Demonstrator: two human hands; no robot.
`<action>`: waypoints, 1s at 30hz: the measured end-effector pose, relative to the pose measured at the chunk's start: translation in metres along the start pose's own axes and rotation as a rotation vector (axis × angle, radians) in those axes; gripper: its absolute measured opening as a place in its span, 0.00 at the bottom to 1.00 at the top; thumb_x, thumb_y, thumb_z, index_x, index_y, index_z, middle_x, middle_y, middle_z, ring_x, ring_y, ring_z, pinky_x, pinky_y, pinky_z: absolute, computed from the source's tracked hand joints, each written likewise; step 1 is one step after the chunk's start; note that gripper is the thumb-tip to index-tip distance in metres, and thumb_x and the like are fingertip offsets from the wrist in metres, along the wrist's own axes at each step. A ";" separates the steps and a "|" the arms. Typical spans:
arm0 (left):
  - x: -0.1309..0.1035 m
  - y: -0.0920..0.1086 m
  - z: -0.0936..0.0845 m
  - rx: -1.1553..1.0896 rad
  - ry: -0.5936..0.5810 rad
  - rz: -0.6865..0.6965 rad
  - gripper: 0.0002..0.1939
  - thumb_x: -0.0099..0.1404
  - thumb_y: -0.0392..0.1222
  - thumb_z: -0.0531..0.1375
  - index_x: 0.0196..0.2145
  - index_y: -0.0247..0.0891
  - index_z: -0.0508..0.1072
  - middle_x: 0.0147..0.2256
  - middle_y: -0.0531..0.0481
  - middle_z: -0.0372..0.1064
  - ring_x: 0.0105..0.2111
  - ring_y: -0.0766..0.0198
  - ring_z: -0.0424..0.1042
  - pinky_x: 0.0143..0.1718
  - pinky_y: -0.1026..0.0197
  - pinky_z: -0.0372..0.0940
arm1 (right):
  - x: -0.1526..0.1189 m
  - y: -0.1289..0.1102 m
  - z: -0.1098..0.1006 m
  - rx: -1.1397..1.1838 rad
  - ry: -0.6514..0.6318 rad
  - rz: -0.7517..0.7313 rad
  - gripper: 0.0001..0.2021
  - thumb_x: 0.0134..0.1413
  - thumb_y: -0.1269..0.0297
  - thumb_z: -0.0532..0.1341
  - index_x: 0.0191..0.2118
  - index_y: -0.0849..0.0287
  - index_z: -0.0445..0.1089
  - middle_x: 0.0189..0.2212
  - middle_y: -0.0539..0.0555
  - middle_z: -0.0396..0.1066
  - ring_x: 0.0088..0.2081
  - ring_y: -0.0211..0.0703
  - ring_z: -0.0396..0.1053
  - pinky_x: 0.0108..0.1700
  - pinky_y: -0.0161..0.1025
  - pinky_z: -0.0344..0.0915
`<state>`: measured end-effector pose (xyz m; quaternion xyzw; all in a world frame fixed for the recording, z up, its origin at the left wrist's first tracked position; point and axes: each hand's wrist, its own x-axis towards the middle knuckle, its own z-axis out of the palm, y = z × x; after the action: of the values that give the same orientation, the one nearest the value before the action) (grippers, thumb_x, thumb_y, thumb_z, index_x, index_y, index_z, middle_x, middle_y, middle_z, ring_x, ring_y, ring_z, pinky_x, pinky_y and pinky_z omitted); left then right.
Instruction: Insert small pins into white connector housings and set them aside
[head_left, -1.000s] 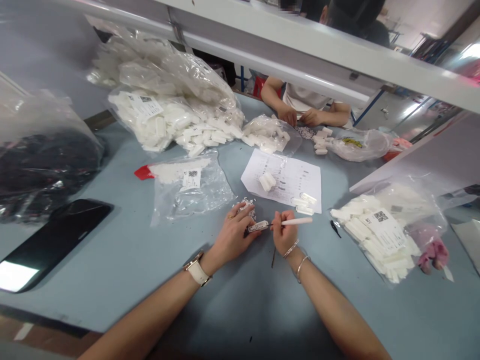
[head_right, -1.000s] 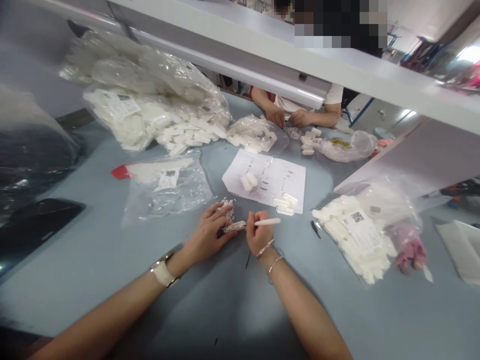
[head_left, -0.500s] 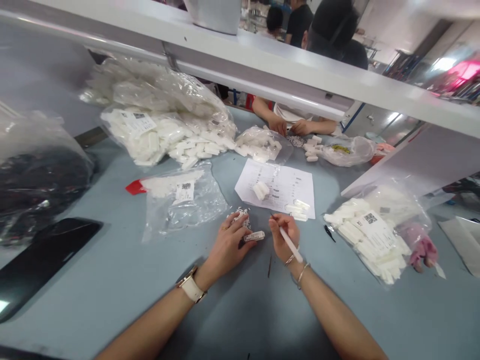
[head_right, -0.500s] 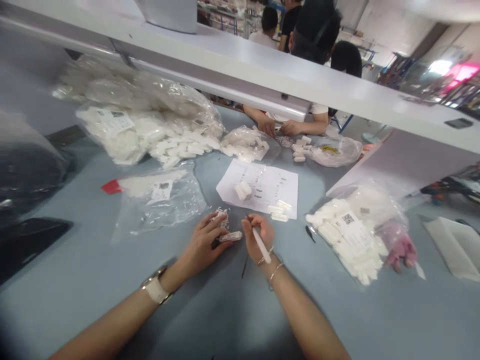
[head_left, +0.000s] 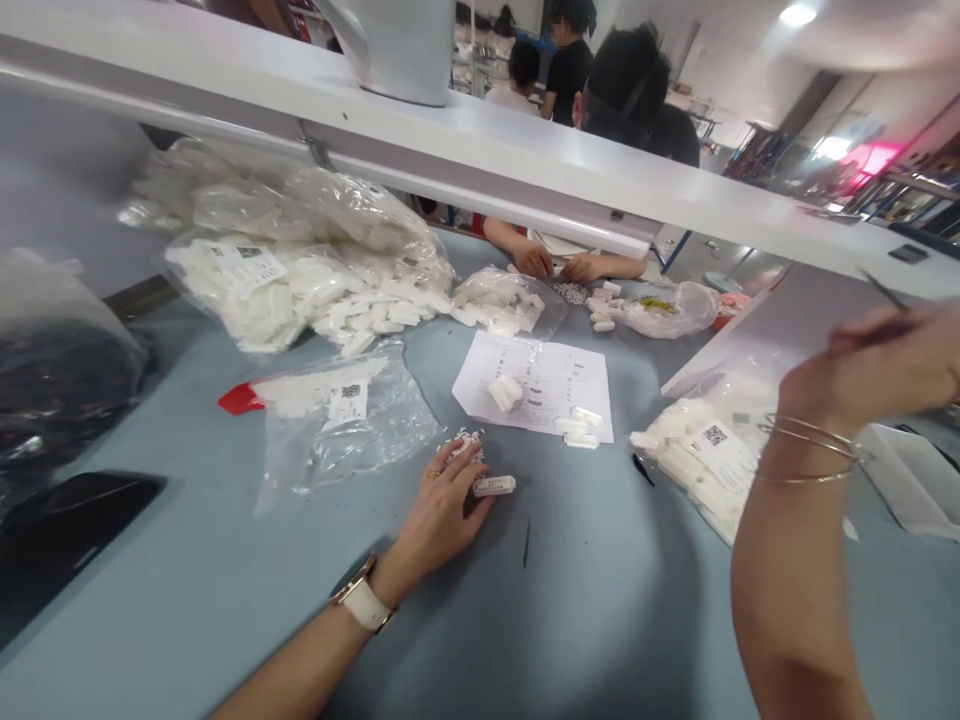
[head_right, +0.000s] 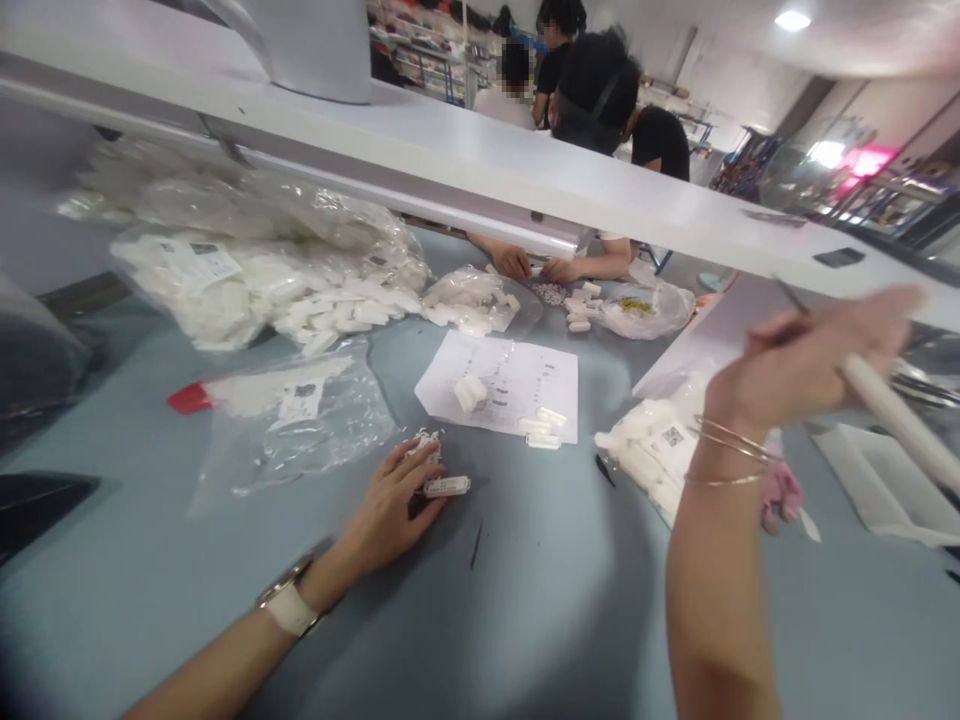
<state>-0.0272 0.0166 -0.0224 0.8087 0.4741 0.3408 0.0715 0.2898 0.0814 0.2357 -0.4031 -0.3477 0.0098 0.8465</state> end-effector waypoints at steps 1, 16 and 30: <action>0.000 0.000 0.000 -0.003 0.002 -0.011 0.09 0.59 0.40 0.59 0.39 0.38 0.69 0.51 0.39 0.67 0.56 0.44 0.59 0.53 0.39 0.60 | -0.008 -0.004 0.010 0.026 -0.095 -0.125 0.18 0.56 0.61 0.51 0.16 0.56 0.56 0.14 0.38 0.57 0.15 0.23 0.60 0.20 0.37 0.48; 0.003 0.006 -0.006 -0.069 -0.092 0.076 0.07 0.61 0.42 0.60 0.39 0.41 0.72 0.44 0.44 0.72 0.49 0.51 0.66 0.49 0.43 0.63 | -0.224 0.085 -0.031 -0.245 -0.926 0.645 0.31 0.57 0.37 0.41 0.16 0.57 0.56 0.14 0.47 0.55 0.18 0.33 0.55 0.22 0.33 0.54; 0.004 0.006 -0.006 -0.048 -0.070 -0.024 0.05 0.60 0.41 0.61 0.33 0.38 0.71 0.51 0.40 0.67 0.58 0.46 0.56 0.55 0.39 0.59 | -0.263 0.092 -0.051 -0.202 -0.704 0.751 0.25 0.58 0.42 0.47 0.18 0.55 0.52 0.14 0.45 0.53 0.17 0.35 0.53 0.21 0.35 0.55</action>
<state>-0.0256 0.0150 -0.0131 0.8124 0.4727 0.3227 0.1116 0.1452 0.0310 -0.0030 -0.5518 -0.4419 0.4137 0.5737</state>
